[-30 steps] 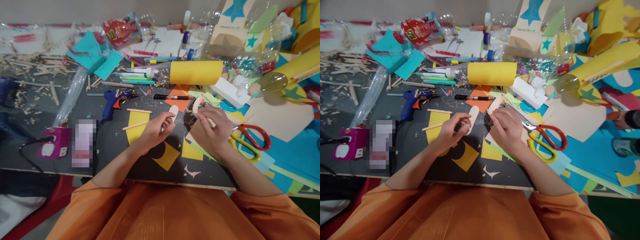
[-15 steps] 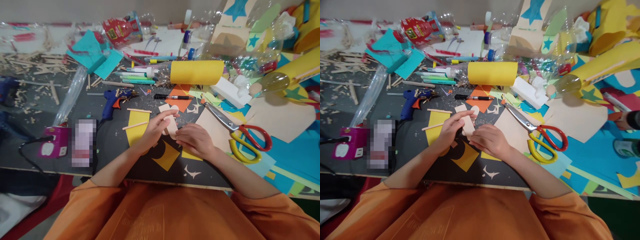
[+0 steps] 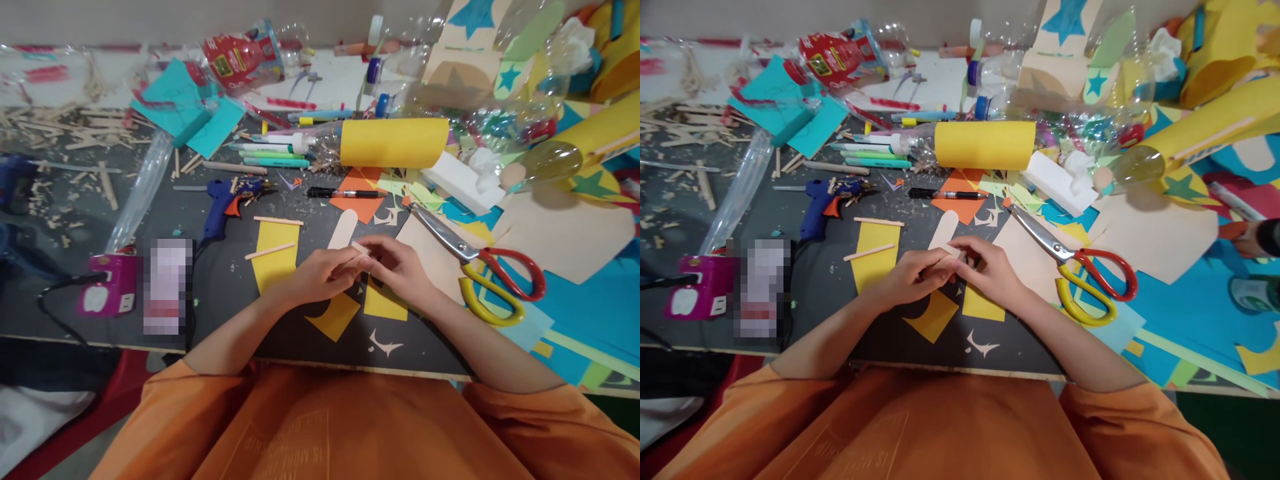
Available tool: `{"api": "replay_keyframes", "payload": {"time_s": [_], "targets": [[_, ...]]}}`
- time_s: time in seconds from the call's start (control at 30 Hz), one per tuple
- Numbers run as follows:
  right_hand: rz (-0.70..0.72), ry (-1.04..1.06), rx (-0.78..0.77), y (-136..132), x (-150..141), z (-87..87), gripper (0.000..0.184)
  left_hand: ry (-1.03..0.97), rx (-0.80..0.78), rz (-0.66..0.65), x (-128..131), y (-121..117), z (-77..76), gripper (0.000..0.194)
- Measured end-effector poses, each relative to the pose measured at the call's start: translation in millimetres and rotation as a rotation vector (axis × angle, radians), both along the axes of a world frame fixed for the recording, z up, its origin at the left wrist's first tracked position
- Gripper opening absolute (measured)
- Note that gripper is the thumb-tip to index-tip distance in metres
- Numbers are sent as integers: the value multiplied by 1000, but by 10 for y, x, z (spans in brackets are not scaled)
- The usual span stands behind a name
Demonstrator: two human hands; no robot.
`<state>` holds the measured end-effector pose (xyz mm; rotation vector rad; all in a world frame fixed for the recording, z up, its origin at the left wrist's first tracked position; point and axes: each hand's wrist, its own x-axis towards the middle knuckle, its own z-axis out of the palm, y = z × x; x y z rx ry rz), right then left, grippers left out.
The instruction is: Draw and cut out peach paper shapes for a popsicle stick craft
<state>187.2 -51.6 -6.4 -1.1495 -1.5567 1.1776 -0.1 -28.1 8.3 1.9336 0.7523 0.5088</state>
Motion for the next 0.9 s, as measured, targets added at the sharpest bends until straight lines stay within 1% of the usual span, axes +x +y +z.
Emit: {"api": "replay_keyframes", "payload": {"time_s": [0.07, 0.17, 0.3, 0.4, 0.47, 0.53, 0.6, 0.67, 0.7, 0.73, 0.77, 0.83, 0.9], "targets": [[26, 83, -133, -2, -9, 30, 24, -6, -64, 19, -8, -1, -1, 10], [-2, 220, -259, 7, -27, 59, 27, -30, -147, 75, -11, -5, -26, 19], [-14, 265, -337, 22, -43, 55, 31, -97, -207, 101, -23, -14, -71, 21], [1, 241, -322, 16, -25, 48, 35, -123, -214, 111, -37, -22, -99, 21], [-11, 123, -219, 0, 2, 53, 31, -149, -195, 206, -46, -12, -115, 27], [13, -81, -25, -24, 25, 67, 25, -178, -193, 369, -55, 21, -127, 35], [122, -283, 195, -53, 30, 84, 31, -203, -198, 510, -66, 72, -132, 43], [247, -405, 371, -75, 23, 98, 37, -220, -177, 578, -77, 128, -129, 52], [265, -429, 426, -79, 21, 104, 37, -226, -163, 594, -82, 151, -126, 58], [238, -433, 450, -76, 24, 106, 36, -230, -153, 607, -86, 168, -122, 64], [160, -420, 443, -65, 35, 106, 32, -231, -150, 617, -87, 180, -117, 68], [-77, -361, 341, -18, 82, 96, 22, -236, -160, 639, -83, 188, -108, 71], [-280, -286, 200, 47, 144, 74, 13, -255, -187, 656, -71, 181, -100, 64]]}}
